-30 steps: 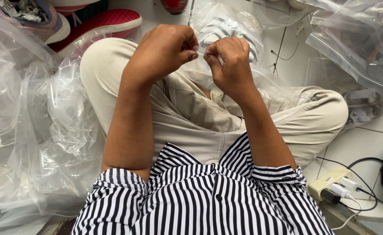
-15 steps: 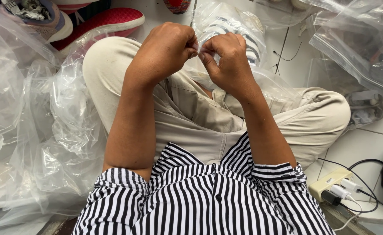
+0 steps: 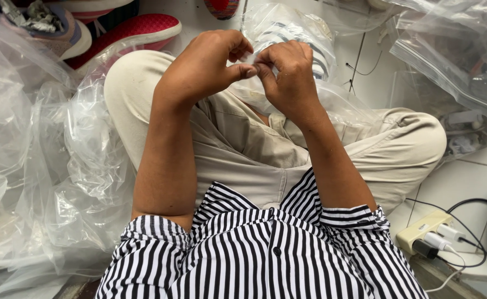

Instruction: The person is organizing shoes by placing individual pairs into clear plastic zip-lock bags and sealing them.

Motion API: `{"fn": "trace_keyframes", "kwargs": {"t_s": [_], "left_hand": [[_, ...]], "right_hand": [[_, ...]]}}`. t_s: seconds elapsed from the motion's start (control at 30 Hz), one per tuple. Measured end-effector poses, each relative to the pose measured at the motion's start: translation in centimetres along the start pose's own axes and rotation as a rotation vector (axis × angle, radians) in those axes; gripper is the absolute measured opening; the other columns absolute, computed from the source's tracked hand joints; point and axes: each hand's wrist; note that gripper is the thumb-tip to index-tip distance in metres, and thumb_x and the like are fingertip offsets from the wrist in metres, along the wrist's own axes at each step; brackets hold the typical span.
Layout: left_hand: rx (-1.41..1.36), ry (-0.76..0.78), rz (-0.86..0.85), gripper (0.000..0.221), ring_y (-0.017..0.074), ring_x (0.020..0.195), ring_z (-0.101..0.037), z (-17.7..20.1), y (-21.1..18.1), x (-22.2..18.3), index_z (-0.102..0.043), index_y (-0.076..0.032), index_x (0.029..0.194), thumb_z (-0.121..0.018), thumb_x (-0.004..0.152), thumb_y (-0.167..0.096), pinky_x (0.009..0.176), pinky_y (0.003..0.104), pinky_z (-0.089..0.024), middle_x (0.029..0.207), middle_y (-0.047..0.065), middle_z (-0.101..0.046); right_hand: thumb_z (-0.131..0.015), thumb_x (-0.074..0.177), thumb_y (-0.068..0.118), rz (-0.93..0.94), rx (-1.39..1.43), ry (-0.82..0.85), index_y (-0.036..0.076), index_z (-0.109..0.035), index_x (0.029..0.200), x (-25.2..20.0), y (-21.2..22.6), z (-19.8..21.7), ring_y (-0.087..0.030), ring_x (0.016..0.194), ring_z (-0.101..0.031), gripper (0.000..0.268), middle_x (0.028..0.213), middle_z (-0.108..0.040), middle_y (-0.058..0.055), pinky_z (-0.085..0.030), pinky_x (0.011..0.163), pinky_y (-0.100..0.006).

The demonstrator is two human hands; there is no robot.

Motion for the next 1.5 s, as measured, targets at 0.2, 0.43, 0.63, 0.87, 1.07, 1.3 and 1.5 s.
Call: {"fn": "trace_keyframes", "kwargs": {"t_s": [0.2, 0.43, 0.63, 0.87, 1.07, 1.3, 1.5], "left_hand": [[0.218, -0.084, -0.065, 0.014, 0.0314, 0.083, -0.069, -1.1, 1.0, 0.6, -0.074, -0.012, 0.09, -0.08, 0.089, -0.024, 0.064, 0.044, -0.046, 0.089, 0.007, -0.077], [0.542, -0.402, -0.208, 0.022, 0.0253, 0.071, -0.061, -3.2, 3.1, 0.7, -0.069, -0.021, 0.081, -0.078, 0.101, -0.019, 0.074, 0.042, -0.042, 0.077, -0.006, -0.07], [0.634, -0.624, -0.344, 0.028, 0.0188, 0.068, -0.058, -3.5, 2.4, 1.3, -0.065, -0.019, 0.081, -0.082, 0.103, -0.019, 0.083, 0.037, -0.042, 0.075, -0.01, -0.067], [0.667, -0.748, -0.308, 0.022, 0.0194, 0.069, -0.057, -3.3, 2.0, 1.4, -0.071, -0.018, 0.081, -0.078, 0.102, -0.016, 0.082, 0.038, -0.041, 0.073, -0.005, -0.067], [0.68, -0.805, -0.265, 0.023, 0.0189, 0.067, -0.055, -2.9, 2.3, 1.3, -0.069, -0.019, 0.08, -0.077, 0.103, -0.018, 0.082, 0.038, -0.041, 0.073, -0.007, -0.067], [0.694, -0.834, -0.195, 0.023, 0.0205, 0.067, -0.053, -2.6, 3.0, 1.1, -0.069, -0.021, 0.082, -0.075, 0.104, -0.024, 0.078, 0.038, -0.042, 0.075, -0.006, -0.068], [0.665, -0.805, -0.132, 0.021, 0.0228, 0.068, -0.054, -2.5, 2.7, 0.6, -0.067, -0.02, 0.083, -0.074, 0.102, -0.024, 0.07, 0.039, -0.039, 0.075, -0.005, -0.067]], "right_hand": [[-0.071, 0.1, 0.031, 0.02, -0.148, -0.082, 0.012, -0.069, 0.091, -0.2, -0.5, -1.0, -0.029, 0.082, -0.059, 0.021, 0.085, -0.069, -0.004, -0.036, 0.086, -0.046], [-0.073, 0.093, 0.027, -0.146, -0.093, 0.003, 0.02, -0.067, 0.089, -0.1, -1.5, -0.8, -0.023, 0.085, -0.059, 0.01, 0.085, -0.069, 0.005, -0.038, 0.087, -0.044], [-0.074, 0.096, 0.027, -0.095, -0.132, 0.01, 0.018, -0.07, 0.093, -1.4, -2.5, 2.1, -0.026, 0.087, -0.057, 0.01, 0.089, -0.072, 0.003, -0.038, 0.088, -0.047], [-0.071, 0.1, 0.027, -0.105, -0.169, 0.022, 0.017, -0.069, 0.089, -5.0, -4.5, 4.6, -0.024, 0.091, -0.058, 0.015, 0.093, -0.074, 0.004, -0.036, 0.09, -0.047], [-0.074, 0.1, 0.032, -0.084, -0.291, -0.004, 0.017, -0.072, 0.092, -10.4, -7.4, 7.1, -0.024, 0.091, -0.057, 0.017, 0.094, -0.074, 0.004, -0.037, 0.089, -0.046], [-0.068, 0.102, 0.034, -0.303, -0.277, 0.138, 0.011, -0.067, 0.088, -17.4, -9.3, 9.3, -0.026, 0.08, -0.061, 0.027, 0.085, -0.07, -0.002, -0.043, 0.079, -0.044], [-0.056, 0.108, 0.048, -0.378, -0.424, 0.002, 0.012, -0.063, 0.095, -18.5, -11.2, 9.3, -0.024, 0.055, -0.056, 0.039, 0.067, -0.058, -0.002, -0.044, 0.049, -0.041]]}}
Point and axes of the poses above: each hand's wrist, its own x-axis towards the middle knuckle, its own z-axis out of the back of the hand, y = z × x
